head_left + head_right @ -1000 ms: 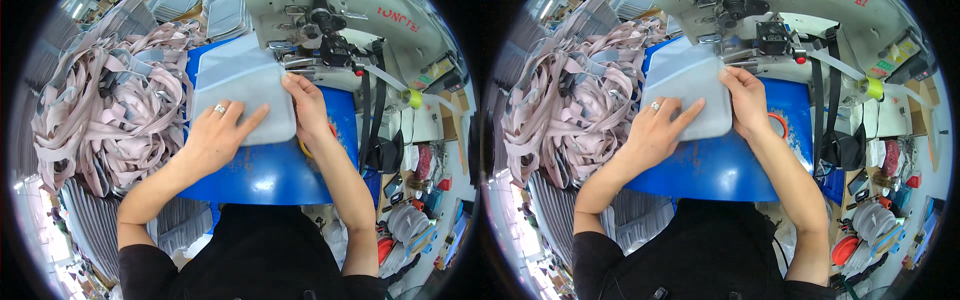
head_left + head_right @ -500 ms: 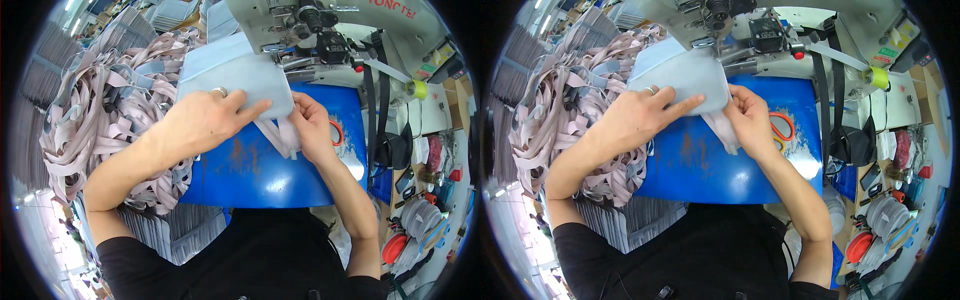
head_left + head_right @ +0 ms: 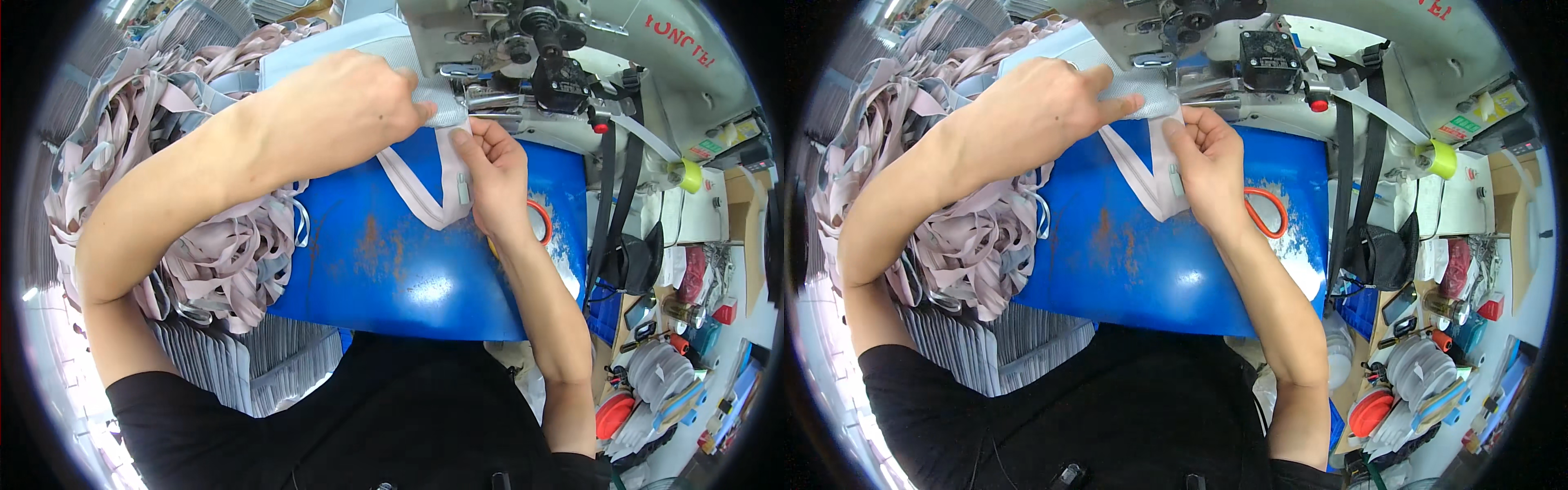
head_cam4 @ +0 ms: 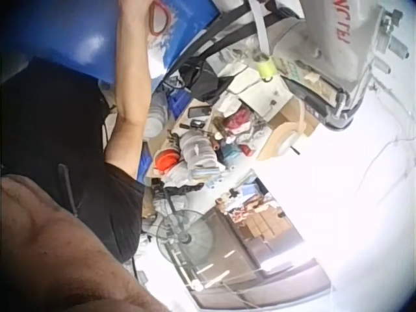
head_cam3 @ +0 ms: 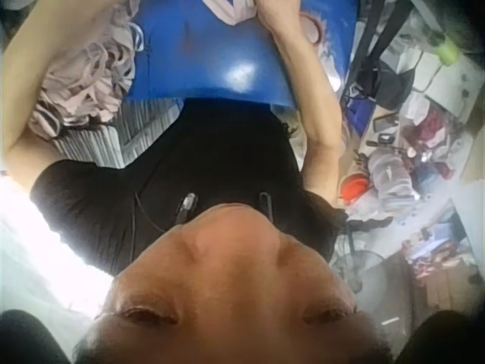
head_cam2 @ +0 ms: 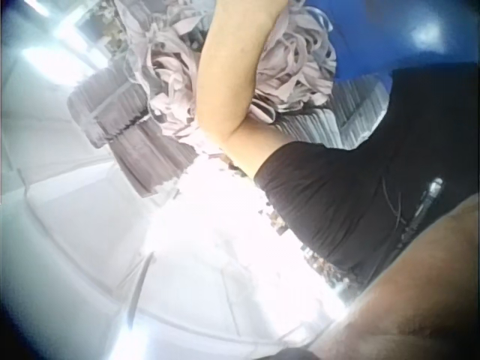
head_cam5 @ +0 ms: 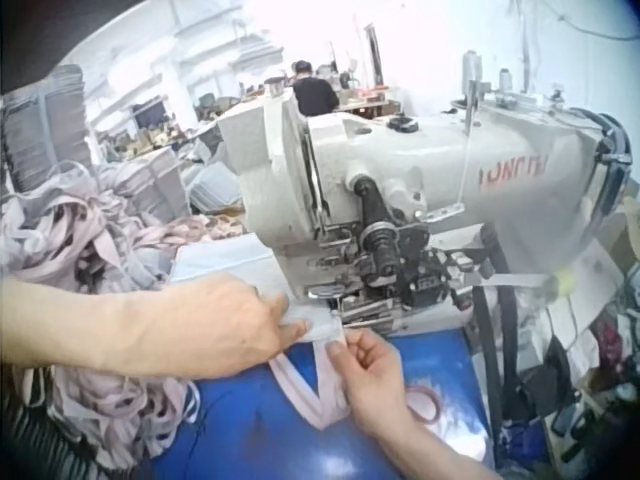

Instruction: The person assembles face masks by inserting elastic straps into the edges of light blue fabric pieces. They use a sewing machine to stitch the straps in place and scissors to trim excess thread. The process is repeated for multiple masks, with finished units stacked on the table.

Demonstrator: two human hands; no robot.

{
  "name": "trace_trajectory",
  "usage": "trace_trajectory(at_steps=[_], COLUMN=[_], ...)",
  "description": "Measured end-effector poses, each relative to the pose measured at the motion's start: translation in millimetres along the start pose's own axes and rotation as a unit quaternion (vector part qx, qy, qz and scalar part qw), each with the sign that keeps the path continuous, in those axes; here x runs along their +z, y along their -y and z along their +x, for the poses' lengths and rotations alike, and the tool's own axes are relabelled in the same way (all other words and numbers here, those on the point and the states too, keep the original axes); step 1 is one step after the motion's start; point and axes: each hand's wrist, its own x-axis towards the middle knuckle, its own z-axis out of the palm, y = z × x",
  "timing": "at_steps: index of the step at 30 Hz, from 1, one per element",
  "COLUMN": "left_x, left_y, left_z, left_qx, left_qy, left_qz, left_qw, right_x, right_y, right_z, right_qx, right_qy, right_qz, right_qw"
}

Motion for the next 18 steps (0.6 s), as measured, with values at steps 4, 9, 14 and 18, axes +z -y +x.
trace_trajectory(at_steps=[4,9,14,18], left_x=[3.0,9.0,12.1,30.4], left_y=[-8.3,-41.1,-74.1,-83.5], left_z=[1.0,10.7,33.1,48.5], left_qx=[-0.012,-0.053,-0.140,-0.241], left_qy=[-0.007,-0.029,-0.058,-0.066], left_qz=[0.007,-0.015,-0.144,-0.237], left_qw=[1.000,0.998,0.978,0.939], right_x=[-1.8,-4.1,-4.8,-3.4], right_y=[-2.2,-4.5,-7.1,-8.9], right_z=[1.4,0.8,-0.4,-5.6], right_qx=[-0.002,-0.006,-0.021,-0.026], right_qy=[0.004,0.000,0.003,0.002], right_qz=[0.000,0.001,0.009,0.007], right_qw=[1.000,1.000,1.000,1.000])
